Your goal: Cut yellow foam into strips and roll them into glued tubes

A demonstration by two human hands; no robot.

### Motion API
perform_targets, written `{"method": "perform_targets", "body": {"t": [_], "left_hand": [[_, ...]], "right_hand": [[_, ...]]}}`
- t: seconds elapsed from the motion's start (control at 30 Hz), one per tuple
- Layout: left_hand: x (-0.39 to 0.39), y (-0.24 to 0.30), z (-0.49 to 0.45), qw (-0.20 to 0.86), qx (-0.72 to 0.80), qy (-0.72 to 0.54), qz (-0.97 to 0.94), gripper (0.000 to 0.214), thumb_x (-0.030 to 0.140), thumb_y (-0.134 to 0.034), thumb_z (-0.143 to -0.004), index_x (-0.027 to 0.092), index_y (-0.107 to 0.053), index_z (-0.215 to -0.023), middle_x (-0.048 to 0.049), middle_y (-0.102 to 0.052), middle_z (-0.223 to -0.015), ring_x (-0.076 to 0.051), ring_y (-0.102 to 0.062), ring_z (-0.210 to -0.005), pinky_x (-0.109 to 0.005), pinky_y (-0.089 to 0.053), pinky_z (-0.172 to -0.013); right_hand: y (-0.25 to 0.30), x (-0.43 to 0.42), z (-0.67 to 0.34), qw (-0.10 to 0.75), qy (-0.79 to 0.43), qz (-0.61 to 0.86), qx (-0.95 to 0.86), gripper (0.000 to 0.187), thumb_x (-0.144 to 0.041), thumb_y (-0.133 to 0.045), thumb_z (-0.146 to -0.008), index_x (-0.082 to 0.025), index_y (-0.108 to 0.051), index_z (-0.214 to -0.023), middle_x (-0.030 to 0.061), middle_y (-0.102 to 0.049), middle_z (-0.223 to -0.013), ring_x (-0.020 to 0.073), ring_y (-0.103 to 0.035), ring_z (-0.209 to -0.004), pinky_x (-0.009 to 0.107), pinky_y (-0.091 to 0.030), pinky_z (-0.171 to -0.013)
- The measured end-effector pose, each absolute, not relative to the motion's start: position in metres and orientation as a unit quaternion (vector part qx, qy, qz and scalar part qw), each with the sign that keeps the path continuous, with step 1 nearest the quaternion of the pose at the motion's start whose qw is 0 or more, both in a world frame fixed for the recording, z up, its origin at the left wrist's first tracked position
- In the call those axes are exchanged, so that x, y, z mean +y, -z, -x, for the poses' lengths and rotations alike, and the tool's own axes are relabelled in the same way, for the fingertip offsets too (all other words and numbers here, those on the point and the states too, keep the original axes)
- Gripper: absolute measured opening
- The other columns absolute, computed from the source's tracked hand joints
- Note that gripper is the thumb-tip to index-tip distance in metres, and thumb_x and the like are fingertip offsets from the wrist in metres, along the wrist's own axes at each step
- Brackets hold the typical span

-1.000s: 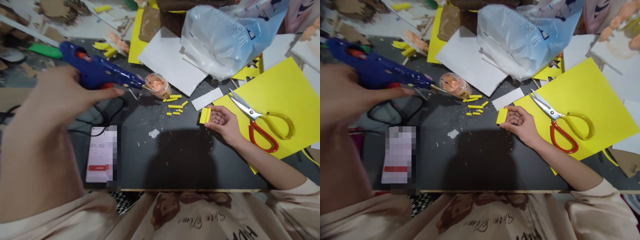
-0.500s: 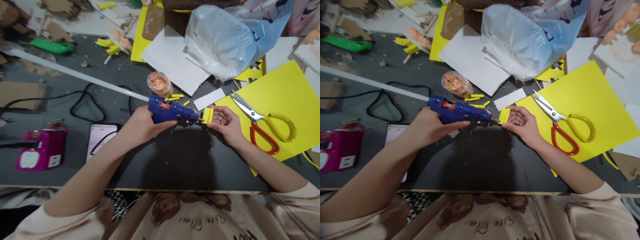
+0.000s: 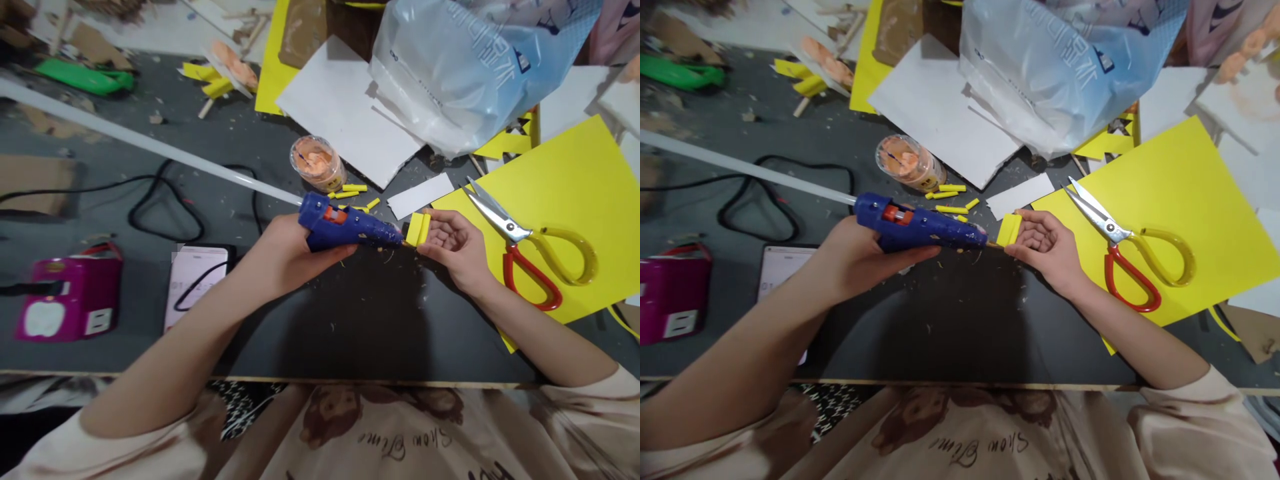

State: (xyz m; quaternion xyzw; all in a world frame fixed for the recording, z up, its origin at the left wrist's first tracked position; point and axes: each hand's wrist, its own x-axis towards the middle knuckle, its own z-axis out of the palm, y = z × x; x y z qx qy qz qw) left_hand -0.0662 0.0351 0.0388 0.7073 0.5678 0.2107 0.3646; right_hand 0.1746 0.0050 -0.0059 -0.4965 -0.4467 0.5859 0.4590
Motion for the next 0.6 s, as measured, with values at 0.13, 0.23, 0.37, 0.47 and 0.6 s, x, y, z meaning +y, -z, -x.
{"method": "perform_targets", "body": {"t": [0.13, 0.23, 0.37, 0.47, 0.6], "left_hand": [[0.035, -0.041, 0.068, 0.353, 0.525, -0.197, -0.749, 0.018, 0.035, -0.063, -0.07, 0.019, -0.069, -0.075, -0.0034, -0.073, -0.081, -0.019, -0.062, -0.072, -0.03, -0.05, -0.076], [0.034, -0.04, 0.068, 0.332, 0.518, -0.208, -0.761, 0.02, 0.037, -0.06, -0.072, 0.019, -0.069, -0.075, -0.0025, -0.072, -0.082, -0.018, -0.062, -0.074, -0.029, -0.05, -0.078], [0.036, -0.037, 0.069, 0.3, 0.552, -0.199, -0.752, 0.021, 0.036, -0.062, -0.069, 0.017, -0.068, -0.075, -0.001, -0.07, -0.074, -0.015, -0.06, -0.066, -0.025, -0.049, -0.07], [0.04, -0.04, 0.066, 0.28, 0.607, -0.178, -0.722, 0.018, 0.028, -0.071, -0.062, 0.014, -0.067, -0.072, 0.0009, -0.066, -0.066, -0.012, -0.055, -0.059, -0.021, -0.045, -0.061], [0.048, -0.048, 0.057, 0.273, 0.655, -0.152, -0.688, 0.015, 0.013, -0.077, -0.057, 0.012, -0.063, -0.062, 0.0047, -0.058, -0.058, -0.007, -0.048, -0.054, -0.017, -0.04, -0.058]], "right_hand": [[0.004, 0.005, -0.174, 0.465, -0.59, 0.49, -0.442, 0.046, -0.02, -0.08, -0.06, -0.02, -0.06, -0.102, -0.0025, -0.061, -0.08, 0.0085, -0.058, -0.068, 0.025, -0.053, -0.065], [0.003, 0.005, -0.173, 0.475, -0.604, 0.481, -0.423, 0.048, -0.016, -0.081, -0.057, -0.02, -0.06, -0.1, -0.0031, -0.062, -0.078, 0.0078, -0.059, -0.066, 0.023, -0.052, -0.063], [0.004, 0.005, -0.172, 0.478, -0.615, 0.465, -0.419, 0.047, -0.014, -0.08, -0.057, -0.02, -0.061, -0.1, -0.0031, -0.064, -0.077, 0.0073, -0.059, -0.064, 0.022, -0.051, -0.062], [0.005, 0.004, -0.172, 0.479, -0.619, 0.453, -0.428, 0.047, -0.013, -0.08, -0.058, -0.02, -0.061, -0.1, -0.0033, -0.064, -0.077, 0.0073, -0.059, -0.064, 0.023, -0.052, -0.062], [0.006, 0.002, -0.172, 0.478, -0.619, 0.44, -0.442, 0.047, -0.012, -0.081, -0.058, -0.021, -0.061, -0.1, -0.0036, -0.063, -0.076, 0.0072, -0.059, -0.063, 0.022, -0.051, -0.061]]}}
